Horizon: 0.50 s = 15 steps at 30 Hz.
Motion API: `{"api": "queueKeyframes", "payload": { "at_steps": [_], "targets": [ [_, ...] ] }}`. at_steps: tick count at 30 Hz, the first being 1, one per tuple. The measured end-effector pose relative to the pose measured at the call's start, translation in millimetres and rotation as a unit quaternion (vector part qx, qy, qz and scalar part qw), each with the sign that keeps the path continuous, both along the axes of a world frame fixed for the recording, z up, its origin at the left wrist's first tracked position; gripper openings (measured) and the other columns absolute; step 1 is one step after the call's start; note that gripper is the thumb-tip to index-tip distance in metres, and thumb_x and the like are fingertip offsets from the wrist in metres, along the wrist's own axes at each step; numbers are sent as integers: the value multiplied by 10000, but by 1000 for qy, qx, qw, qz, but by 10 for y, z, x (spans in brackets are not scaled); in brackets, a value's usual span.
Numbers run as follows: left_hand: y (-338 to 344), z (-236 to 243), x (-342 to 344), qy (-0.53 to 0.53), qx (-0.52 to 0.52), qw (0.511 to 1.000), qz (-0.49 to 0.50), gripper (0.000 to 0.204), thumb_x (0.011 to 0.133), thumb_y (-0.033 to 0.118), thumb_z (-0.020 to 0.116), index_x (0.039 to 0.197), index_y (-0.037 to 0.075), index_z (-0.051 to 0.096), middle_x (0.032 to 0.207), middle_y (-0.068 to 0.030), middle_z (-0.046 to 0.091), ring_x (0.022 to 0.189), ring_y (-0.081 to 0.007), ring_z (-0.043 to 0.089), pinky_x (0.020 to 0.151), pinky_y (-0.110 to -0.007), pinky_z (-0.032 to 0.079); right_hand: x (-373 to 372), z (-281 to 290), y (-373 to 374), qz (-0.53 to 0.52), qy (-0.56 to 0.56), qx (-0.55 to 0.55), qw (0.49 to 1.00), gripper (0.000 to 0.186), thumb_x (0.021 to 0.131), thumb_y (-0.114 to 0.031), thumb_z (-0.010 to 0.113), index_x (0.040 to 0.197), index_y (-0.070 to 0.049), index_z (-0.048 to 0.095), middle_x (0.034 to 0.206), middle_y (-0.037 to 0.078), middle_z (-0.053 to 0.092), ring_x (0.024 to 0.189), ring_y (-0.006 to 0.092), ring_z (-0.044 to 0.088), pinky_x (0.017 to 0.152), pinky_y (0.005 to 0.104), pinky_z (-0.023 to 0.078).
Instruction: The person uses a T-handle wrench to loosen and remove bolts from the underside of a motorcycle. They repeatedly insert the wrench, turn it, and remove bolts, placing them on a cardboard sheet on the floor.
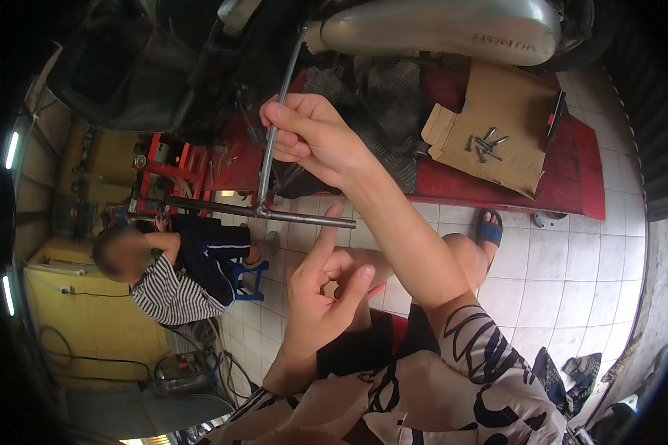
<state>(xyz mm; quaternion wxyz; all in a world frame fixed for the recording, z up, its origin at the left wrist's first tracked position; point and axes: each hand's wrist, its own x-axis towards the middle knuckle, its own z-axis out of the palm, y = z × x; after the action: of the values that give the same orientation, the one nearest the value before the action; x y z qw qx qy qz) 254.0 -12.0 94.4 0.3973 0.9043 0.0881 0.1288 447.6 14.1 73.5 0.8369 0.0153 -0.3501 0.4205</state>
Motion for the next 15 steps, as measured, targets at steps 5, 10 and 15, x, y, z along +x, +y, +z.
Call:
{"api": "queueKeyframes", "payload": {
  "at_steps": [5, 10, 15],
  "targets": [
    [-39, 221, 113, -112, -242, 958, 107, 704, 950, 102, 487, 1498, -13, 60, 654, -58, 551, 509, -40, 439, 445, -162, 324, -20, -63, 13, -58, -5, -84, 995, 222, 968, -195, 553, 827, -25, 538, 560, -64, 398, 451, 12, 302, 450, 197, 235],
    [3, 13, -60, -28, -382, 915, 127, 398, 1009, 172, 419, 1339, -50, 431, 611, -39, 508, 454, -32, 376, 404, -172, 269, 33, -164, -248, -75, 8, -145, 987, 325, 999, -229, 480, 708, -86, 452, 523, -80, 306, 420, 25, 238, 433, 207, 208],
    [432, -88, 267, -186, -287, 929, 140, 305, 994, 208, 486, 912, -37, 648, 539, 34, 428, 466, -6, 326, 422, -187, 186, -7, -754, -871, -85, 62, -217, 971, 390, 1008, -298, 416, 665, -114, 406, 555, -44, 272, 460, 84, 219, 463, 262, 191]
  ]
}}
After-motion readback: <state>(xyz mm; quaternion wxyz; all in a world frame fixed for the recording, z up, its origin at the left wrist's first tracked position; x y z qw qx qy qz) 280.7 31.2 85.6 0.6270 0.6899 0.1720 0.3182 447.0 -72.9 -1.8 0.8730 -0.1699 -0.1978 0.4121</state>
